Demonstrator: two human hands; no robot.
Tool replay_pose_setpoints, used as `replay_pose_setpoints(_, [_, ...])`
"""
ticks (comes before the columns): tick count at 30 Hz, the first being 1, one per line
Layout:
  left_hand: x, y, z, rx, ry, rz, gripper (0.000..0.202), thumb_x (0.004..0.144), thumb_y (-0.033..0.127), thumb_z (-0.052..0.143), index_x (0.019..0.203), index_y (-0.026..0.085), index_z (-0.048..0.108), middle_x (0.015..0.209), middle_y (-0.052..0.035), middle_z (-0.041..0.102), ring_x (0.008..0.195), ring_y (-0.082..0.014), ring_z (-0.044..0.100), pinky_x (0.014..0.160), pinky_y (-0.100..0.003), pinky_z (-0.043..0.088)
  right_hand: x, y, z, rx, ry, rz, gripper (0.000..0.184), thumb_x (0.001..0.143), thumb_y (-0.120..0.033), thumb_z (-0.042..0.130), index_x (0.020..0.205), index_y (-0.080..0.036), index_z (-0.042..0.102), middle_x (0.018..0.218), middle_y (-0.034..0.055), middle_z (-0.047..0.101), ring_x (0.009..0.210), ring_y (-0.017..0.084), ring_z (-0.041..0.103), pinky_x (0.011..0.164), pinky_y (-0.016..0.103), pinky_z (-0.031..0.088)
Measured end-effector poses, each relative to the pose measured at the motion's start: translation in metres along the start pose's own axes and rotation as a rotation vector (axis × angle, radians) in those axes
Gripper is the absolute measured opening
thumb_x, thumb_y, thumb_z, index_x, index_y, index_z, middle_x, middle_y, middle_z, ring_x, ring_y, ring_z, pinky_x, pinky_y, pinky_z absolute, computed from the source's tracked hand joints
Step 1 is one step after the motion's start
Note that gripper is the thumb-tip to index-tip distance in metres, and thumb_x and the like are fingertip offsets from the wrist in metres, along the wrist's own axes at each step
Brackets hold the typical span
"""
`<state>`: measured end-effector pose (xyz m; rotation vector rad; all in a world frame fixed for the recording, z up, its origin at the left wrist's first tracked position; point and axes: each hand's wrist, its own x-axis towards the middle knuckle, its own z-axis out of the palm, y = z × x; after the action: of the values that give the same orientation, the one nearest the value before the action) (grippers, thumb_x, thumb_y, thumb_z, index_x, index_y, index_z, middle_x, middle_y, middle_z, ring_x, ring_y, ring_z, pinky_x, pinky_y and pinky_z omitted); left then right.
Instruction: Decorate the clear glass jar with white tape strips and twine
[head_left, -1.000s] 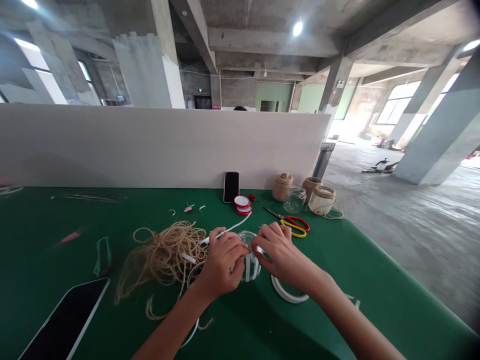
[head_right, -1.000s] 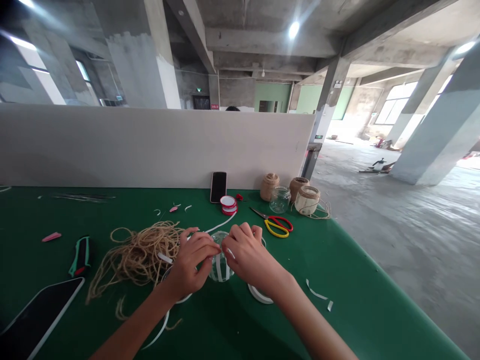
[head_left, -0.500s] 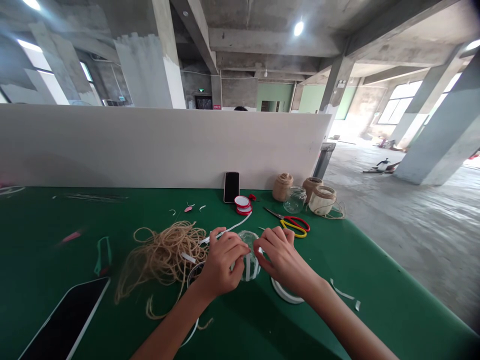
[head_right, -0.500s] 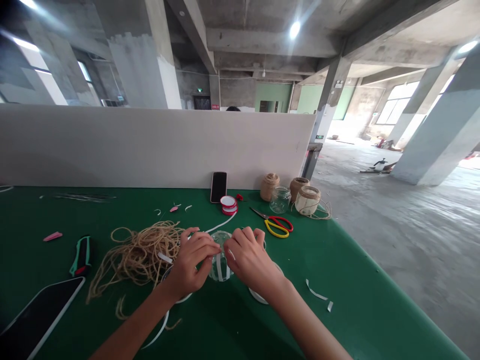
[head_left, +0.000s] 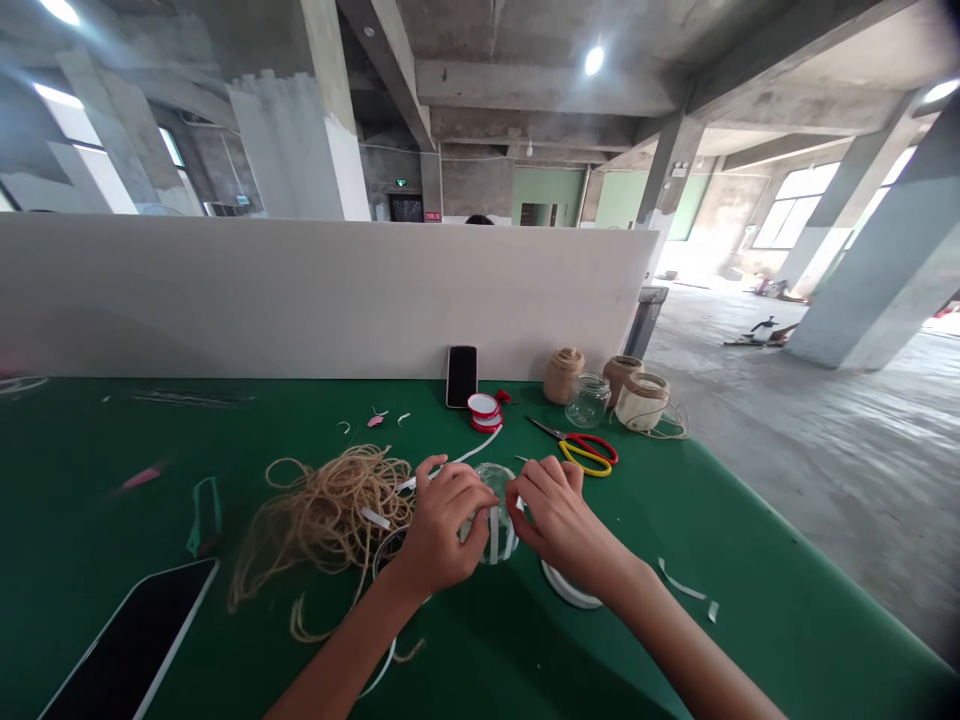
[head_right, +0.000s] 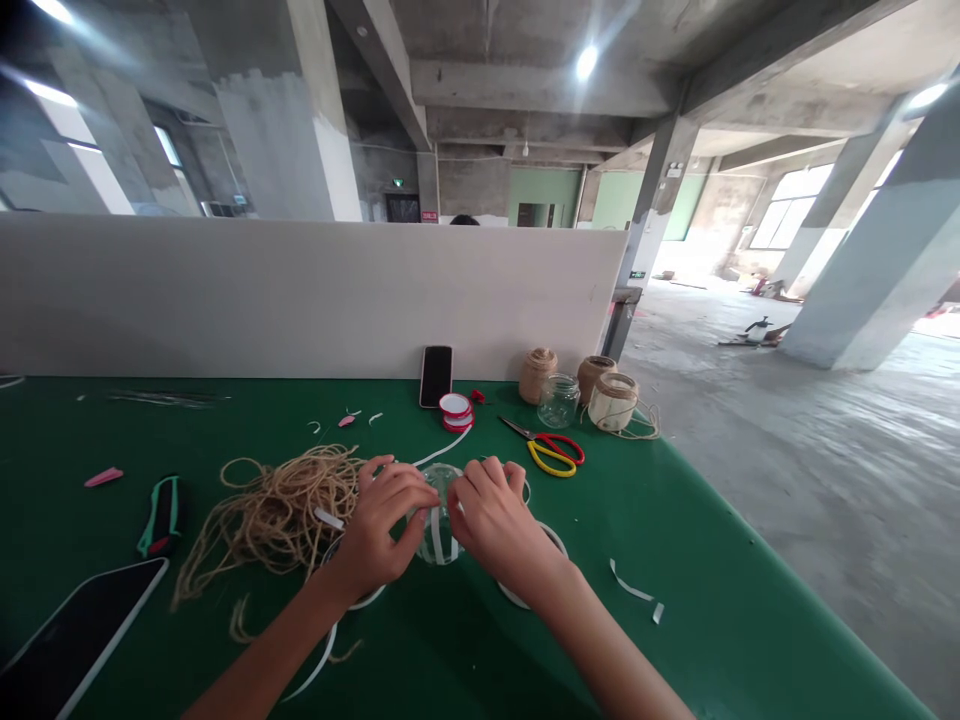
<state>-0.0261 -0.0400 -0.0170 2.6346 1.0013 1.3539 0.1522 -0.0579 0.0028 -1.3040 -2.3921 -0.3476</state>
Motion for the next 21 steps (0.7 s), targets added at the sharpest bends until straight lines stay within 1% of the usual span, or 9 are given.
replay_pose_setpoints(3, [0.000,0.000,0.000,0.012,0.000,-0.004,0.019,0.081,0.012,0.042,0.080,0.020,0.059,0.078,-0.0019,0.062,0.087,-0.0188,0.055,0.097,-0.046,0.025,-0.004,0.000,0.004,0.011,0.018,0.012,0.015,0.090,-0.019,0.040,0.083,-0.018,0.053,0.081,0.0038,0.049,0.080,0.019,0.042,0.075,0.035,0.030])
replay_pose_setpoints(7, [-0.001,-0.001,0.001,0.013,0.005,-0.006,0.019,0.082,0.013,0.042,0.080,0.021,0.059,0.079,-0.0023,0.063,0.087,-0.0189,0.055,0.098,-0.047,0.025,-0.012,-0.001,0.011,0.068,0.089,0.068,0.014,0.090,-0.019,0.041,0.084,-0.018,0.053,0.081,0.0033,0.050,0.081,0.019,0.043,0.075,0.034,0.030])
replay_pose_setpoints(10, [-0.001,-0.001,0.001,0.003,0.001,-0.005,0.020,0.082,0.013,0.041,0.080,0.021,0.059,0.079,-0.0024,0.063,0.087,-0.0189,0.055,0.097,-0.047,0.025,-0.015,-0.001,0.013,0.109,0.124,0.093,0.010,0.090,-0.020,0.043,0.091,-0.019,0.054,0.084,0.0036,0.051,0.084,0.019,0.043,0.076,0.034,0.029])
replay_pose_setpoints(12, [-0.001,-0.001,0.000,0.002,-0.002,-0.004,0.020,0.082,0.012,0.041,0.081,0.021,0.059,0.079,-0.0023,0.063,0.087,-0.0189,0.055,0.097,-0.046,0.025,-0.013,-0.001,0.012,0.108,0.112,0.079,0.011,0.090,-0.020,0.043,0.094,-0.020,0.053,0.086,0.0037,0.051,0.085,0.019,0.043,0.076,0.034,0.029])
replay_pose_setpoints(21, [0.000,0.000,0.001,0.004,0.007,0.007,0.020,0.082,0.012,0.040,0.080,0.020,0.059,0.079,-0.0028,0.063,0.087,-0.0195,0.055,0.096,-0.047,0.026,0.004,0.003,-0.002,0.000,0.008,-0.039,0.009,0.087,-0.017,0.045,0.084,-0.019,0.053,0.083,0.0038,0.049,0.081,0.019,0.040,0.074,0.035,0.029])
